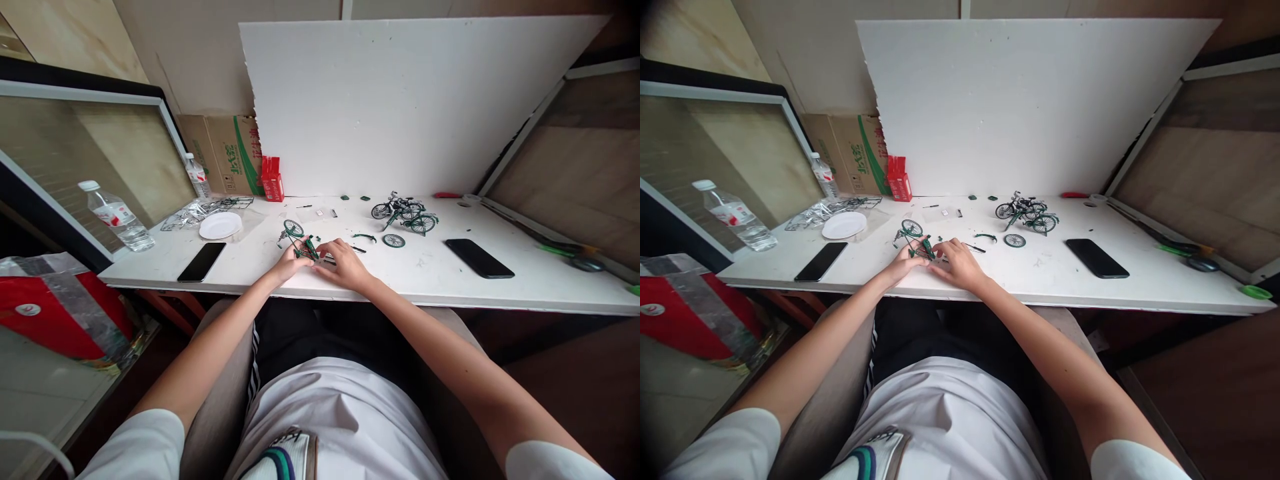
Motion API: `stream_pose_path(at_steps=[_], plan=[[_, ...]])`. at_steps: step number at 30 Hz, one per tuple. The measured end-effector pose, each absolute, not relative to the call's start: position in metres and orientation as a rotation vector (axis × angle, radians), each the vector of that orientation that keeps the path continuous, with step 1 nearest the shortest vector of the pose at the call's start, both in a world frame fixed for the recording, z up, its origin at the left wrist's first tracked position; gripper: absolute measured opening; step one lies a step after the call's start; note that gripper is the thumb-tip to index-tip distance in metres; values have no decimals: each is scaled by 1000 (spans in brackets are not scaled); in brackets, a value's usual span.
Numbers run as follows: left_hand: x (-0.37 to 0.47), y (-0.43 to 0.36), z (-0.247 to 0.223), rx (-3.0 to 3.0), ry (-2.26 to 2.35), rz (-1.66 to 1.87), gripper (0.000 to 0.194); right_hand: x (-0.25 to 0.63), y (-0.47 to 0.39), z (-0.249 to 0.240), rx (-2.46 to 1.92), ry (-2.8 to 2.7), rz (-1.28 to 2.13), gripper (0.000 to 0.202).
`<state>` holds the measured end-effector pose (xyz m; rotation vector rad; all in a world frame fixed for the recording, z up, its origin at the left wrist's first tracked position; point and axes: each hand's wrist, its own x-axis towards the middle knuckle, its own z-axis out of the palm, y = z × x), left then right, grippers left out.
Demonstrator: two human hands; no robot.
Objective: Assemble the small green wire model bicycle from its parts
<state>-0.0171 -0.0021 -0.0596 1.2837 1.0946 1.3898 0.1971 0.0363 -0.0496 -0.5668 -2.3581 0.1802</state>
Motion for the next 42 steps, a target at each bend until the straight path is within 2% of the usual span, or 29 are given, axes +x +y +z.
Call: stream_pose_path(at_steps=[7, 13, 18, 26, 37, 42], plan=[[-15, 1, -61, 1292, 1056, 1362, 68, 196, 39, -52, -504, -2317, 193, 22], [-14, 2, -64, 1303, 981, 1384, 56, 196, 41, -55, -553, -2283, 166, 21], [-16, 5, -68, 1280, 986, 1367, 60, 195, 43, -57, -590, -2302, 171, 23], [-22, 7, -74, 1414, 997, 1315, 46, 195, 44, -59, -654, -2282, 147, 22], [-22, 6, -72, 1422, 1024, 1305, 50, 194, 47, -62, -601, -2222, 62, 19], [-19, 5, -71, 1387, 1007, 1317, 62, 196, 48, -63, -570, -2223, 149, 18]])
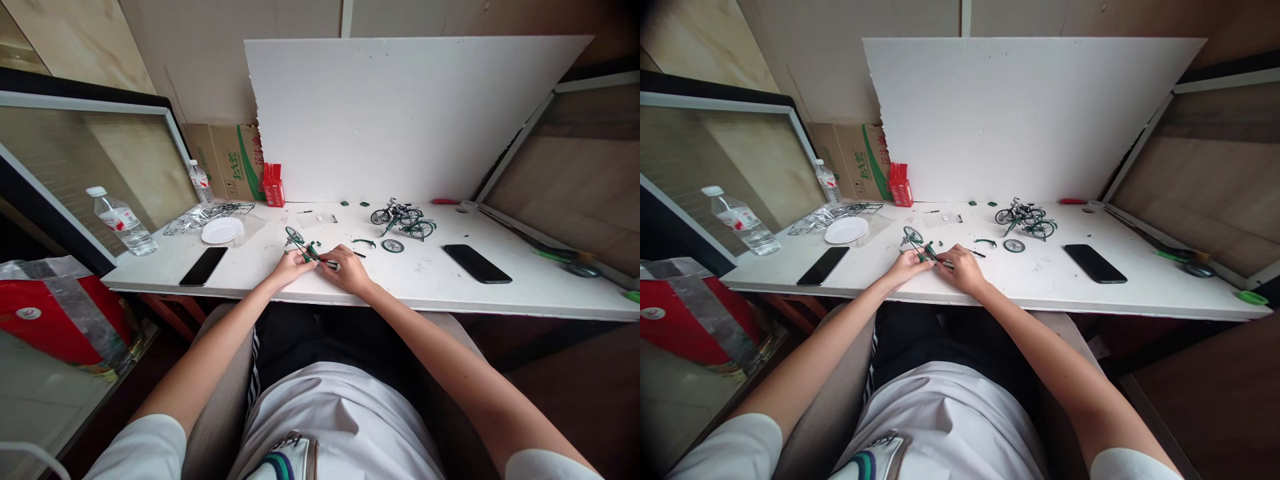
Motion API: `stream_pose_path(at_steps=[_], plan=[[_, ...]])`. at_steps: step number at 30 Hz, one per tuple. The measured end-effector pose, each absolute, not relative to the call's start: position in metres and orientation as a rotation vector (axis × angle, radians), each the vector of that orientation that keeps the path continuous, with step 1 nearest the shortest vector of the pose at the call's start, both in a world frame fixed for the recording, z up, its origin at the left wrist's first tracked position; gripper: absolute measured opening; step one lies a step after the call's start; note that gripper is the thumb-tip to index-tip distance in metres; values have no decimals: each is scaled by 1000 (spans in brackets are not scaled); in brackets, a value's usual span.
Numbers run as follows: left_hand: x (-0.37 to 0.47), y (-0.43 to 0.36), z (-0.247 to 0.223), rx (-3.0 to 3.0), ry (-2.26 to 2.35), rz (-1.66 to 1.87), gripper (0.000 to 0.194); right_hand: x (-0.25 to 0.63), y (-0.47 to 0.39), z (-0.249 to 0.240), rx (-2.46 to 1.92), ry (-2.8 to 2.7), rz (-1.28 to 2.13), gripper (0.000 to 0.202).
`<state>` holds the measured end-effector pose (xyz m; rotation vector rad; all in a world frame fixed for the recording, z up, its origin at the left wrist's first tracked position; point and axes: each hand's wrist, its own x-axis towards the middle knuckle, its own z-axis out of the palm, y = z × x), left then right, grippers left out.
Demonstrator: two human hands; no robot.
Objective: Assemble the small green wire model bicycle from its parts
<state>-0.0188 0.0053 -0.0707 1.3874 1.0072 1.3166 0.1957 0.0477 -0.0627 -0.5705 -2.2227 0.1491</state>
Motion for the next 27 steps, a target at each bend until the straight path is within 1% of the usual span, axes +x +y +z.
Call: stream_pose_path(at_steps=[5, 7, 10, 15, 18, 22, 27], plan=[[-18, 7, -72, 1406, 1031, 1349, 82, 197, 49, -64, -572, -2207, 203, 16], [-19, 7, -72, 1430, 1044, 1372, 85, 196, 49, -64, -572, -2204, 223, 15], [-20, 7, -71, 1461, 1030, 1340, 85, 197, 48, -63, -567, -2201, 241, 14], [-21, 7, -70, 1461, 996, 1348, 77, 198, 45, -58, -608, -2168, 314, 28], [-21, 8, -70, 1432, 967, 1362, 72, 198, 45, -57, -705, -2105, 396, 33], [-20, 7, -69, 1441, 994, 1330, 60, 198, 48, -58, -762, -2032, 572, 40], [-18, 8, -69, 1486, 1052, 1326, 45, 200, 51, -57, -698, -1992, 724, 37]])
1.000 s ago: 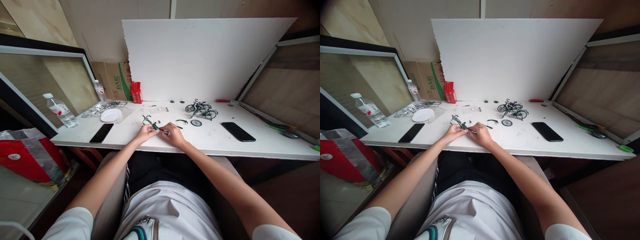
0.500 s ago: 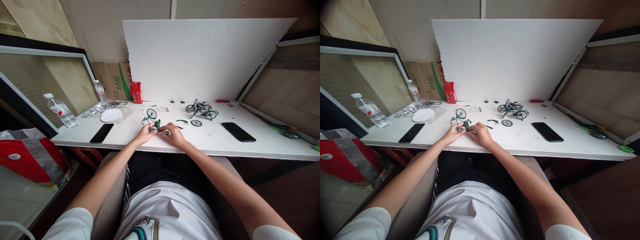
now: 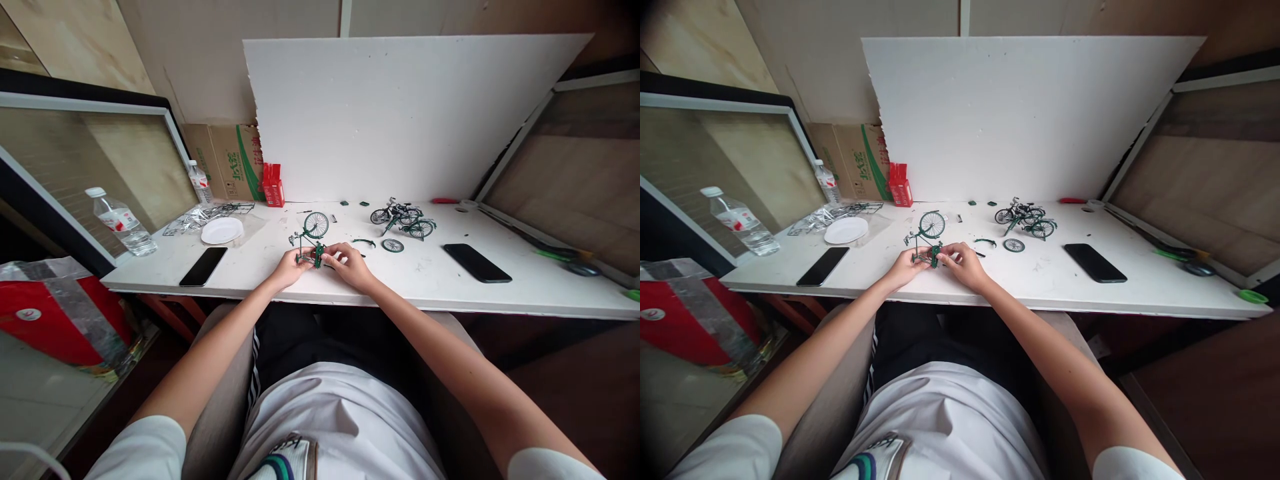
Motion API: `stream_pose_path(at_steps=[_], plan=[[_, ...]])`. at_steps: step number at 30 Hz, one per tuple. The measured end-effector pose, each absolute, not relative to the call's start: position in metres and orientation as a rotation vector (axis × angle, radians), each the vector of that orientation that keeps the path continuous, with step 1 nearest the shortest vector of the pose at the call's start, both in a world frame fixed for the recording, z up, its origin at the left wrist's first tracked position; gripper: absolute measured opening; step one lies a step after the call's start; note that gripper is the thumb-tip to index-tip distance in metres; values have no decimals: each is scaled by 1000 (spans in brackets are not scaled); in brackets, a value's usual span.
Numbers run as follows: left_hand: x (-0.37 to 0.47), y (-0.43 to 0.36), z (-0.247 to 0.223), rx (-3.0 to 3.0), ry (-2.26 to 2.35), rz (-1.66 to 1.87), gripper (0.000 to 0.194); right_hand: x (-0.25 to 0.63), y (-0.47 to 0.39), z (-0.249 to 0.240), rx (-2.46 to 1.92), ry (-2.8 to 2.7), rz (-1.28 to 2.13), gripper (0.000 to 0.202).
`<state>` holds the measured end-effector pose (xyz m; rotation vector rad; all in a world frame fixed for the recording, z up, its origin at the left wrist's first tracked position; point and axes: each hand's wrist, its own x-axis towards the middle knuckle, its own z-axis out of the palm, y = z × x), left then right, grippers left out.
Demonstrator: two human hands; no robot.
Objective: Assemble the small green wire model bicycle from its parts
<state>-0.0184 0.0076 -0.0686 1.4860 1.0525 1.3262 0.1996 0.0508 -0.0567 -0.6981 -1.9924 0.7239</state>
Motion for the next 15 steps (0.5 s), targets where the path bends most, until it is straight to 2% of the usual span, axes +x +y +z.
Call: stream_pose_path(at_steps=[9, 15], plan=[[-16, 7, -72, 1465, 1009, 1346, 44, 200, 53, -57, -671, -1933, 869, 37], [-16, 5, -71, 1513, 1064, 1371, 57, 199, 52, -54, -684, -1870, 804, 38]])
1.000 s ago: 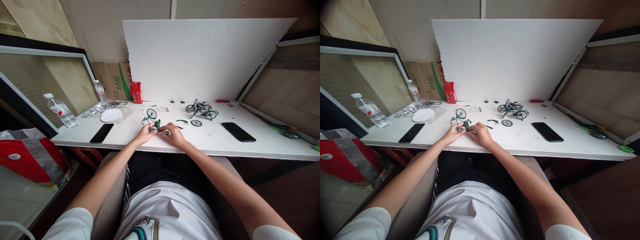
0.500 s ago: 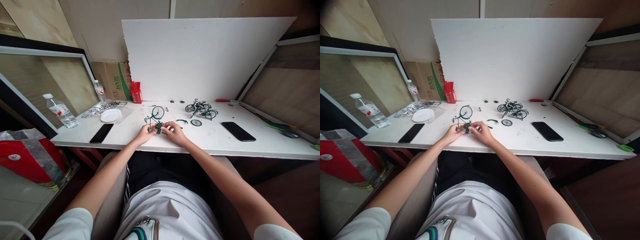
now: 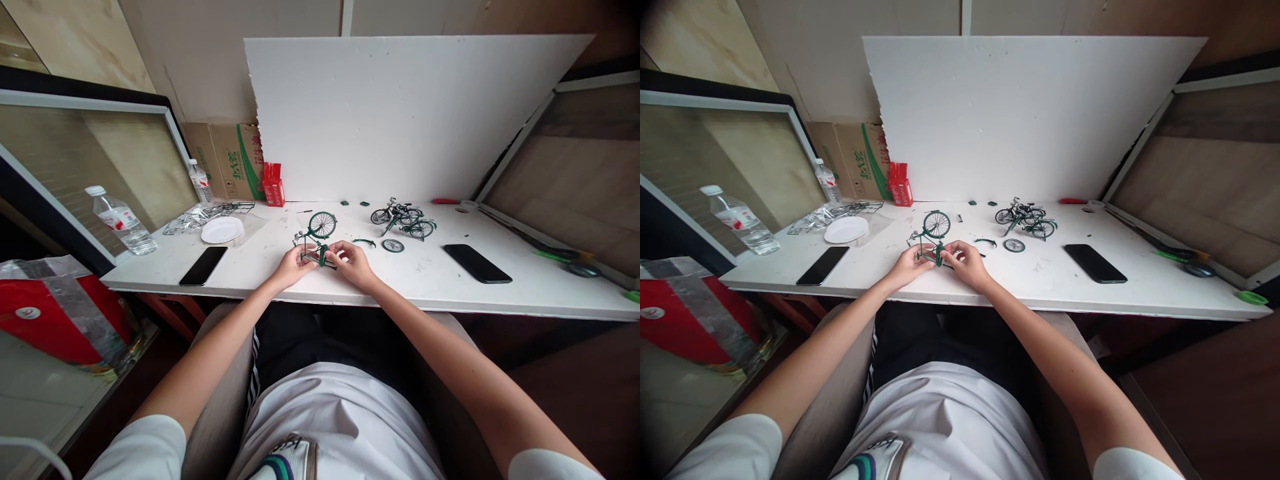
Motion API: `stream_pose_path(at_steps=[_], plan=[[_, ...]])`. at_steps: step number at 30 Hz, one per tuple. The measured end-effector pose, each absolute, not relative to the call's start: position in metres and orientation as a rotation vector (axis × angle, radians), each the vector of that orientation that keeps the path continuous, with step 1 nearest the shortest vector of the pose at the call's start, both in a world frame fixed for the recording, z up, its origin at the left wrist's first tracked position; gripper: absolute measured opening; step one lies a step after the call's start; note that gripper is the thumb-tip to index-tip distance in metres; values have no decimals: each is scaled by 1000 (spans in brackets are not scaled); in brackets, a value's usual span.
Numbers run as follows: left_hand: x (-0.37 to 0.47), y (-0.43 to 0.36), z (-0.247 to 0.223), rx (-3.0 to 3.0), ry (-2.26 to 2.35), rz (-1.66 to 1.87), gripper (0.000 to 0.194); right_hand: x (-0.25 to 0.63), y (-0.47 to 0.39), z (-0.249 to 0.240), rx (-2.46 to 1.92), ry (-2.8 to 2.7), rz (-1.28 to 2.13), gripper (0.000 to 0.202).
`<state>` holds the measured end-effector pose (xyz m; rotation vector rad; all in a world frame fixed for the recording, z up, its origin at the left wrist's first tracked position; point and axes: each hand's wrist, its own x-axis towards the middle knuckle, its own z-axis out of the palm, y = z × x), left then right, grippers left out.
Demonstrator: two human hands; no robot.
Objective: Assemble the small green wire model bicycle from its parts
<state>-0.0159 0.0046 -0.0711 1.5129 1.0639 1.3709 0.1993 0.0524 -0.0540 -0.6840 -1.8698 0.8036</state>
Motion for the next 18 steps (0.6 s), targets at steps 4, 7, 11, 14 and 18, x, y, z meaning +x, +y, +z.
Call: stream_pose_path(at_steps=[4, 7, 11, 14, 18], plan=[[-16, 2, -71, 1501, 1170, 1395, 65, 200, 50, -52, -723, -1789, 646, 36], [-14, 0, -69, 1443, 1216, 1487, 65, 200, 45, -52, -716, -1789, 429, 30], [-3, -1, -66, 1427, 1075, 1557, 56, 198, 41, -54, -608, -1898, 280, 21], [7, -3, -65, 1366, 998, 1576, 63, 197, 41, -56, -565, -1943, 237, 19], [10, -4, -68, 1371, 1026, 1589, 66, 198, 43, -57, -565, -1964, 248, 21]])
